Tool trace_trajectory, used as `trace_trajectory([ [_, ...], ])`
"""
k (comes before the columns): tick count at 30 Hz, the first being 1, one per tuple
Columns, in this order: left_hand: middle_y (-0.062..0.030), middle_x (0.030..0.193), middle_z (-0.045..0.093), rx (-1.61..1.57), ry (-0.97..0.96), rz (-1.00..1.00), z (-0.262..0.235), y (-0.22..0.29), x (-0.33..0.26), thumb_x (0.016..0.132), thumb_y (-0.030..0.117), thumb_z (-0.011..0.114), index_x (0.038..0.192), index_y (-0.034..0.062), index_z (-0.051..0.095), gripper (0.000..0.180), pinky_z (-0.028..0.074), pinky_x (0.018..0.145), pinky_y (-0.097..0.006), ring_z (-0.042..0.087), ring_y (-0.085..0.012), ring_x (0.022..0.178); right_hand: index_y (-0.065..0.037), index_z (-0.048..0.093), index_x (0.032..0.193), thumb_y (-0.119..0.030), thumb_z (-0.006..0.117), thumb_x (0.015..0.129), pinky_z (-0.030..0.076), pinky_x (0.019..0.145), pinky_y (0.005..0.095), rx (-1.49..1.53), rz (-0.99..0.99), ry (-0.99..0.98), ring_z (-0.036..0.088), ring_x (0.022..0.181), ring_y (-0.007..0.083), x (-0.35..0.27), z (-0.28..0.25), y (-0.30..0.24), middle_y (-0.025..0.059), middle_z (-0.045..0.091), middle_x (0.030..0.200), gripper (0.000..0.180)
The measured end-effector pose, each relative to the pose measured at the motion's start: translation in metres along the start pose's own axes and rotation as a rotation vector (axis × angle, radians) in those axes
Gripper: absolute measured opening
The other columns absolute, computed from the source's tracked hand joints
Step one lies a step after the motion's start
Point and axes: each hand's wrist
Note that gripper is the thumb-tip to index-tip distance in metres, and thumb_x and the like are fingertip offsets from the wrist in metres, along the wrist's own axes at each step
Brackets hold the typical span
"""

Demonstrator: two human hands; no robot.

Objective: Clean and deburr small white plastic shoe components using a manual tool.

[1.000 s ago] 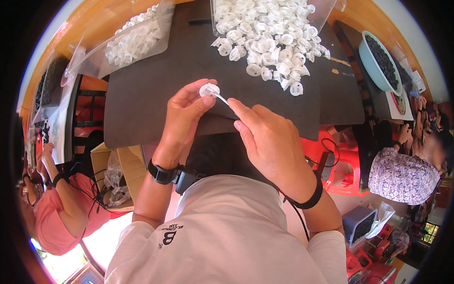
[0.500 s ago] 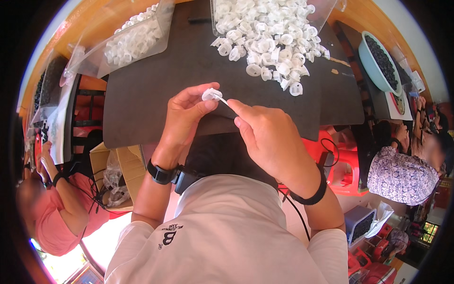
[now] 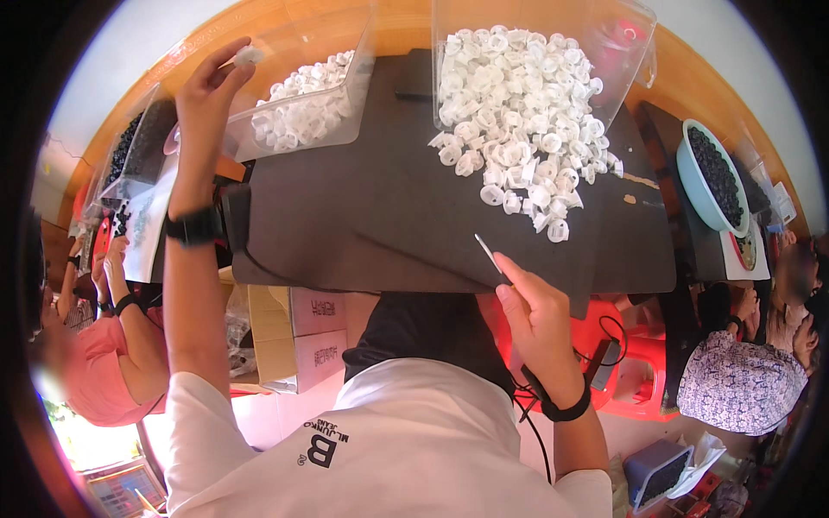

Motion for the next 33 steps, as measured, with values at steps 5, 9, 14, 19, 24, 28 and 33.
trace_trajectory([
  [5, -0.0087, 0.1, 0.069, 0.382, 0.024, 0.737, 0.053, 0.013, -0.006, 0.076, 0.004, 0.075, 0.1, 0.0053, 0.069, 0.024, 0.053, 0.081, -0.032, 0.065, -0.0215, 0.094, 0.002, 0.061, 0.124, -0.009, 0.058, 0.093, 0.042, 0.061, 0.0261, 0.011, 0.076, 0.071, 0.047, 0.062, 0.0134, -0.007, -0.006, 0.011, 0.0092, 0.057, 0.074, 0.033],
  [9, -0.0101, 0.101, 0.068, 0.165, -0.541, 0.537, 0.145, 0.041, -0.099, 0.076, 0.005, 0.074, 0.101, 0.007, 0.069, 0.026, 0.052, 0.082, -0.037, 0.065, -0.0285, 0.095, 0.001, 0.061, 0.124, -0.01, 0.059, 0.093, 0.042, 0.062, 0.0263, 0.045, 0.147, 0.11, 0.047, 0.064, 0.013, -0.013, -0.017, 0.016, 0.009, 0.058, 0.076, 0.033],
  [14, -0.0112, 0.089, 0.066, 0.272, -0.646, 0.462, 0.201, 0.02, -0.137, 0.076, 0.008, 0.072, 0.093, 0.0051, 0.068, 0.018, 0.051, 0.073, -0.041, 0.063, -0.0326, 0.083, 0.002, 0.061, 0.125, -0.01, 0.059, 0.093, 0.041, 0.063, 0.0251, 0.084, 0.182, 0.178, 0.047, 0.066, 0.0121, -0.018, -0.022, 0.013, 0.0067, 0.06, 0.079, 0.034],
  [19, -0.0088, 0.091, 0.066, 0.162, -0.681, 0.314, 0.193, 0.013, -0.127, 0.076, 0.005, 0.071, 0.099, 0.0071, 0.068, 0.023, 0.052, 0.07, -0.04, 0.064, -0.0313, 0.079, 0.002, 0.061, 0.125, -0.009, 0.061, 0.091, 0.04, 0.062, 0.0247, 0.131, 0.227, 0.188, 0.044, 0.064, 0.0106, -0.023, -0.025, 0.023, 0.0042, 0.057, 0.076, 0.035],
  [24, -0.006, 0.092, 0.066, 0.135, -0.65, 0.288, 0.188, 0.023, -0.139, 0.075, 0.003, 0.072, 0.1, 0.0081, 0.069, 0.025, 0.052, 0.07, -0.039, 0.064, -0.0299, 0.079, 0.002, 0.061, 0.124, -0.007, 0.067, 0.086, 0.039, 0.059, 0.0233, 0.181, 0.194, 0.167, 0.042, 0.062, 0.0084, -0.003, -0.018, 0.02, 0.0025, 0.055, 0.074, 0.04],
  [28, -0.0073, 0.092, 0.065, 0.135, -0.604, 0.534, 0.205, 0.012, -0.138, 0.076, 0.004, 0.071, 0.093, 0.0069, 0.069, 0.017, 0.051, 0.072, -0.038, 0.064, -0.0288, 0.082, 0.001, 0.061, 0.125, -0.005, 0.07, 0.083, 0.04, 0.059, 0.0219, 0.157, 0.112, 0.146, 0.042, 0.063, 0.0061, 0.011, -0.004, 0.006, 0.0025, 0.056, 0.075, 0.043],
  [33, -0.0098, 0.089, 0.066, 0.156, -0.72, 0.416, 0.19, 0.006, -0.134, 0.078, 0.004, 0.069, 0.089, 0.0049, 0.068, 0.011, 0.052, 0.072, -0.037, 0.064, -0.0302, 0.082, 0.0, 0.061, 0.126, -0.004, 0.071, 0.083, 0.039, 0.059, 0.0215, 0.151, 0.111, 0.173, 0.041, 0.064, 0.0047, 0.011, 0.003, 0.022, 0.0016, 0.055, 0.074, 0.045],
])
Point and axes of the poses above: each hand's wrist, its own x-axis towards the middle knuckle, its own z-axis out of the palm, y = z × x
